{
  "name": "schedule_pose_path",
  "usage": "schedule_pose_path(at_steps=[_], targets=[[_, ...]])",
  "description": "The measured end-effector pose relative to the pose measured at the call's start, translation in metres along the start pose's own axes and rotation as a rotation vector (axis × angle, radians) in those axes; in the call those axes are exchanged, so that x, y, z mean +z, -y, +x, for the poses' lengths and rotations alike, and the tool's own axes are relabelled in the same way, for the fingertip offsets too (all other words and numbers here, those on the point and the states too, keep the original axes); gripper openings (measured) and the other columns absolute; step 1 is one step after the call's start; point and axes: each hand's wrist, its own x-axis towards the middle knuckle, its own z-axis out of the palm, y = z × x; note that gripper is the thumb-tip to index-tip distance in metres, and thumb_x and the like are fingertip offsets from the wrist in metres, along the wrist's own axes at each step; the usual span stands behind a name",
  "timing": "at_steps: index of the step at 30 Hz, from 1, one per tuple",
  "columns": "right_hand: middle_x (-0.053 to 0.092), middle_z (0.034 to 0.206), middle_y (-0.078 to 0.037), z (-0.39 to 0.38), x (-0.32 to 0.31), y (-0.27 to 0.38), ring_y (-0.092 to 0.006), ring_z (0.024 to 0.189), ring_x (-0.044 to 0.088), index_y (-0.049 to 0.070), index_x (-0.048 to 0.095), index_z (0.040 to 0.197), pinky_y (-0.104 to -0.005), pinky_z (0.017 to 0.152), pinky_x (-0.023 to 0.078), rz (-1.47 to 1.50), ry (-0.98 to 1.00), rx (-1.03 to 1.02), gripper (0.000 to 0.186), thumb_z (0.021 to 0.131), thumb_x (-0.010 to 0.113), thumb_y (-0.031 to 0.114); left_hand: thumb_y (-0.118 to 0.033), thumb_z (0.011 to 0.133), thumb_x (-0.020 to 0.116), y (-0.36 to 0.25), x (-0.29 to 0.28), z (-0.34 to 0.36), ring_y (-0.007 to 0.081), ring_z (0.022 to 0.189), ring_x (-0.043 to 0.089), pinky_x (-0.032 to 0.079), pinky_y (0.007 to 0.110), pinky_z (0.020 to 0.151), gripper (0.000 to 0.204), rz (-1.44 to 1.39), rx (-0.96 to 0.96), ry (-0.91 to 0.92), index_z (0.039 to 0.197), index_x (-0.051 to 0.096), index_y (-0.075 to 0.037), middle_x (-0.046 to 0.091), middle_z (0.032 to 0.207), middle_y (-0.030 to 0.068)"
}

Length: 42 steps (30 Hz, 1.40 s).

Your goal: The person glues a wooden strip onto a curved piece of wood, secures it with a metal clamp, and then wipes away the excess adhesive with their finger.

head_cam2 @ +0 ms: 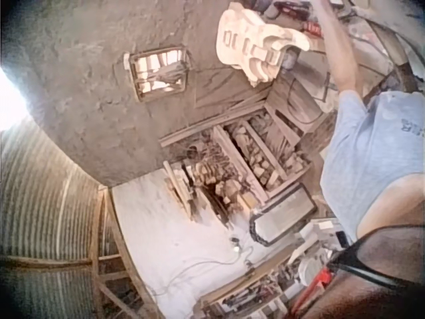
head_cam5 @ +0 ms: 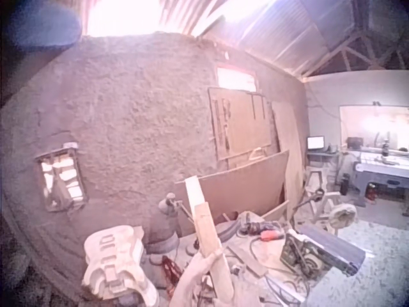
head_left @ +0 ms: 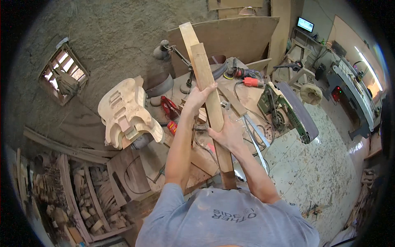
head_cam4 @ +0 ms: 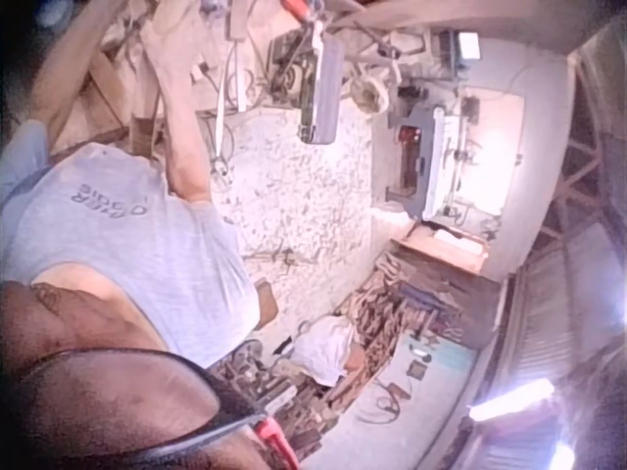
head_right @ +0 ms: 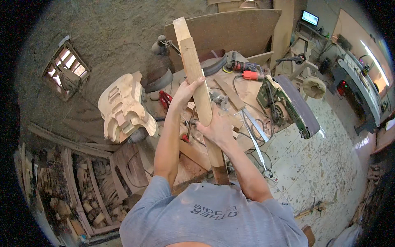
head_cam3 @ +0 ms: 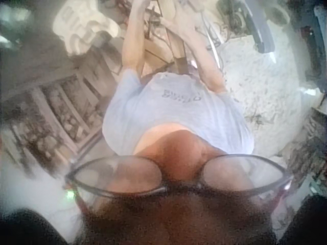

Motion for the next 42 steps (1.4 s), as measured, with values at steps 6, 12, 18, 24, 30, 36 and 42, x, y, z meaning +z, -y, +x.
schedule_pose_path(at_steps=[6, 12, 18, 24, 30, 36, 42], targets=[[0.069, 0.098, -0.028, -0.001, 0.001, -0.004, -0.0436, 0.09, 0.069, 0.0, 0.033, 0.146, -0.0501, 0.08, 0.055, 0.05, -0.003, 0.009, 0.09, 0.076, 0.074, 0.039, -0.054, 0.082, 0.076, 0.013, -0.004, -0.002, 0.0221, 0.11, 0.062, 0.049, 0.036, 0.095, 0.082, -0.245, -0.046, 0.059, 0.139, 0.048, -0.001, 0.065, 0.12, 0.0138], [0.067, 0.105, -0.029, 0.001, -0.013, 0.008, -0.0424, 0.099, 0.067, -0.001, 0.035, 0.145, -0.0486, 0.086, 0.054, 0.043, -0.004, 0.035, 0.09, 0.075, 0.075, 0.039, -0.037, 0.081, 0.081, 0.052, 0.028, -0.044, 0.0187, 0.105, 0.063, 0.051, 0.035, 0.094, 0.071, -0.663, -0.034, 0.179, 0.136, 0.05, -0.004, 0.066, 0.116, 0.008], [0.064, 0.116, -0.031, 0.003, -0.008, 0.002, -0.0439, 0.106, 0.064, -0.005, 0.02, 0.153, -0.0486, 0.089, 0.053, 0.054, 0.067, 0.108, 0.106, 0.075, 0.075, 0.041, -0.024, 0.076, 0.082, 0.039, 0.03, -0.052, 0.0198, 0.102, 0.066, 0.055, 0.035, 0.091, 0.069, -0.526, 0.016, 0.202, 0.131, 0.049, 0.001, 0.065, 0.118, 0.0114], [0.059, 0.126, -0.033, 0.001, -0.009, 0.001, -0.0434, 0.112, 0.063, -0.005, 0.013, 0.155, -0.047, 0.09, 0.053, 0.058, 0.061, 0.122, 0.112, 0.077, 0.074, 0.048, -0.019, 0.076, 0.08, 0.039, 0.036, -0.052, 0.0195, 0.102, 0.066, 0.054, 0.035, 0.092, 0.066, -0.556, 0.023, 0.123, 0.131, 0.051, 0.003, 0.068, 0.114, 0.0109], [0.063, 0.12, -0.03, -0.002, -0.014, -0.01, -0.041, 0.107, 0.065, -0.005, 0.024, 0.153, -0.0451, 0.087, 0.053, 0.06, -0.031, 0.063, 0.099, 0.084, 0.069, 0.049, -0.018, 0.077, 0.079, 0.04, 0.037, -0.049, 0.0197, 0.101, 0.066, 0.055, 0.035, 0.089, 0.062, -0.518, -0.002, 0.164, 0.128, 0.052, 0.003, 0.067, 0.116, 0.0116], [0.069, 0.102, -0.015, 0.104, -0.075, -0.061, -0.0228, 0.095, 0.067, -0.003, 0.054, 0.137, -0.0377, 0.086, 0.052, 0.858, -0.107, 0.259, 0.082, 0.097, 0.041, 0.068, -0.024, 0.078, 0.077, 0.034, 0.039, -0.054, 0.03, 0.101, 0.07, 0.06, 0.042, 0.082, 0.065, -0.51, 0.068, 0.236, 0.13, 0.048, 0.0, 0.065, 0.117, 0.0159], [0.064, 0.121, -0.026, 0.225, -0.09, -0.011, -0.0352, 0.107, 0.066, 0.001, 0.039, 0.148, -0.0442, 0.095, 0.052, 1.186, 0.315, 0.244, 0.094, 0.094, 0.031, 0.077, -0.025, 0.077, 0.078, 0.013, 0.062, -0.067, 0.0292, 0.099, 0.07, 0.06, 0.042, 0.08, 0.066, -0.526, 0.011, 0.291, 0.129, 0.049, 0.004, 0.065, 0.115, 0.015]])
